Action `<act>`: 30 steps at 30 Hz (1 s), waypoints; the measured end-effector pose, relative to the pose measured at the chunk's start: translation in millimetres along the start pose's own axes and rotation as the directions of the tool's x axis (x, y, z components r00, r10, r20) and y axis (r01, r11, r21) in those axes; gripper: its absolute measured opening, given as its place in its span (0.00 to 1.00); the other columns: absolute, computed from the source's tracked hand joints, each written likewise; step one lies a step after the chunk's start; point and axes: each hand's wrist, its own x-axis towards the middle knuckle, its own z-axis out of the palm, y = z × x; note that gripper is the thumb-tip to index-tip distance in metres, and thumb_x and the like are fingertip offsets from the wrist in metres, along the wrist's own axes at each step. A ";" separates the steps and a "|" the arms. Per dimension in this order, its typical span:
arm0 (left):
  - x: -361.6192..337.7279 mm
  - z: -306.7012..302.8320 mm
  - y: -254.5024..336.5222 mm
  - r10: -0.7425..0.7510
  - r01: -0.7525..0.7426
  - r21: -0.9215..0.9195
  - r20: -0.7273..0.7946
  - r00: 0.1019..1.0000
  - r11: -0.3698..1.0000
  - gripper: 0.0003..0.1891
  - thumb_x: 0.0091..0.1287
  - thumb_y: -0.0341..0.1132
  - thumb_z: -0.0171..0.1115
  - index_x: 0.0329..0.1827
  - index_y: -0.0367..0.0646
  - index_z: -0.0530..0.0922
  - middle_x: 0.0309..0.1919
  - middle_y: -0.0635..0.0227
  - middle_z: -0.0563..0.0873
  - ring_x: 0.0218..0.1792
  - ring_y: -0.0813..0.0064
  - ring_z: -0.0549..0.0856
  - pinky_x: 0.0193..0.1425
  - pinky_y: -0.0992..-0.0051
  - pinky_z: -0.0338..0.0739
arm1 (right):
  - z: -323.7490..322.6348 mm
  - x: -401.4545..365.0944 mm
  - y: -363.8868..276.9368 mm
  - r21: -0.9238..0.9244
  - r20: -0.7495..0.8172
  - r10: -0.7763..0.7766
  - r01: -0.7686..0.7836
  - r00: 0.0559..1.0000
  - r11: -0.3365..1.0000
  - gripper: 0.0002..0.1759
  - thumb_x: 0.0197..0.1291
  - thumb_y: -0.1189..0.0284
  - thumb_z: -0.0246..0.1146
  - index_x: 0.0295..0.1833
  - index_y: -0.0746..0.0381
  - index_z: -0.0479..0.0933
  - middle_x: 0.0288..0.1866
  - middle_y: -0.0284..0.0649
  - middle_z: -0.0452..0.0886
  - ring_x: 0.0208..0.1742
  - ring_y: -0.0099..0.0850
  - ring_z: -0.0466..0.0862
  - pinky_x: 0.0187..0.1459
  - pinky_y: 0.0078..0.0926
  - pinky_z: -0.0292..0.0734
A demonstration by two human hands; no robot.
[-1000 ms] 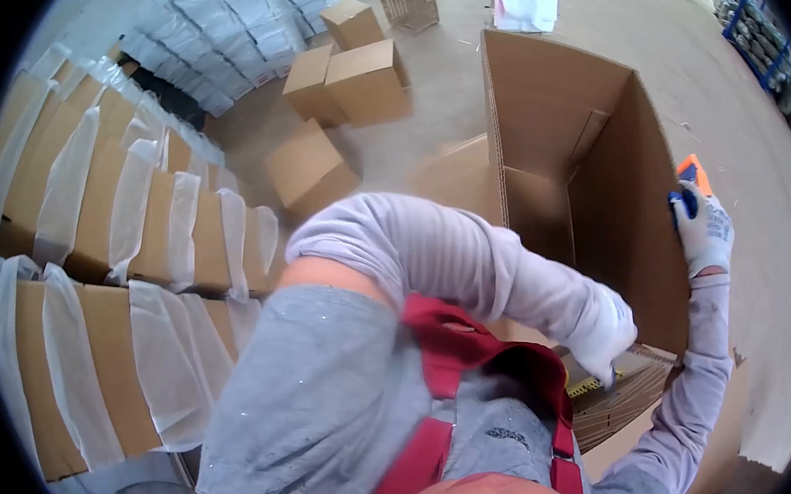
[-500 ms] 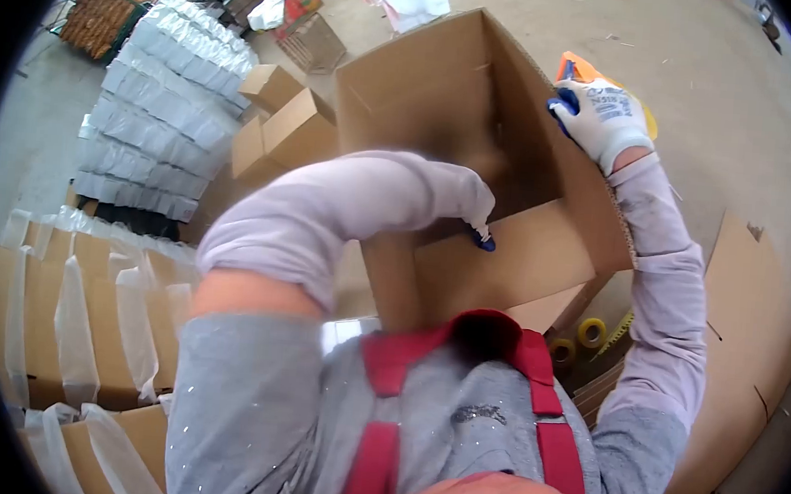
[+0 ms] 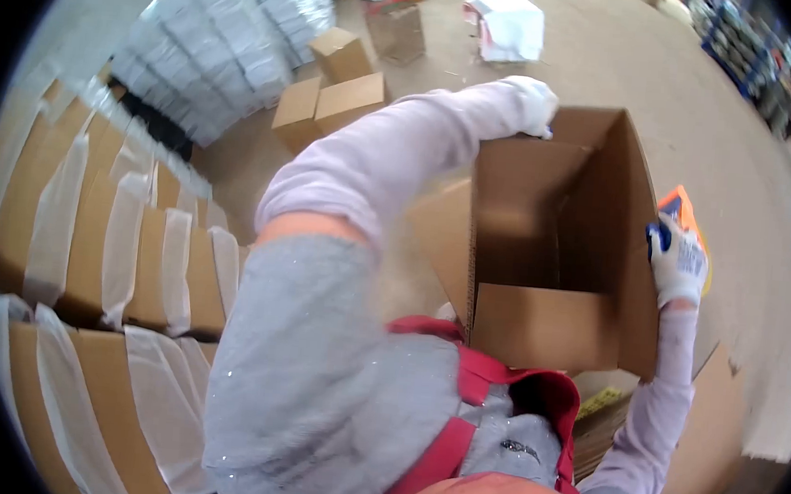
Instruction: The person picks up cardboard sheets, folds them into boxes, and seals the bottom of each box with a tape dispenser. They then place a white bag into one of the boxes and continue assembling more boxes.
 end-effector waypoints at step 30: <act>75.2 63.5 73.4 0.314 -0.324 -0.043 -0.162 0.936 0.945 0.21 0.54 0.54 0.59 0.40 0.46 0.84 0.37 0.63 0.86 0.42 0.63 0.84 0.45 0.62 0.78 | 15.5 27.2 -7.6 -0.038 -0.007 0.064 -0.064 0.998 0.997 0.17 0.60 0.53 0.52 0.44 0.48 0.80 0.42 0.43 0.81 0.43 0.41 0.81 0.45 0.43 0.74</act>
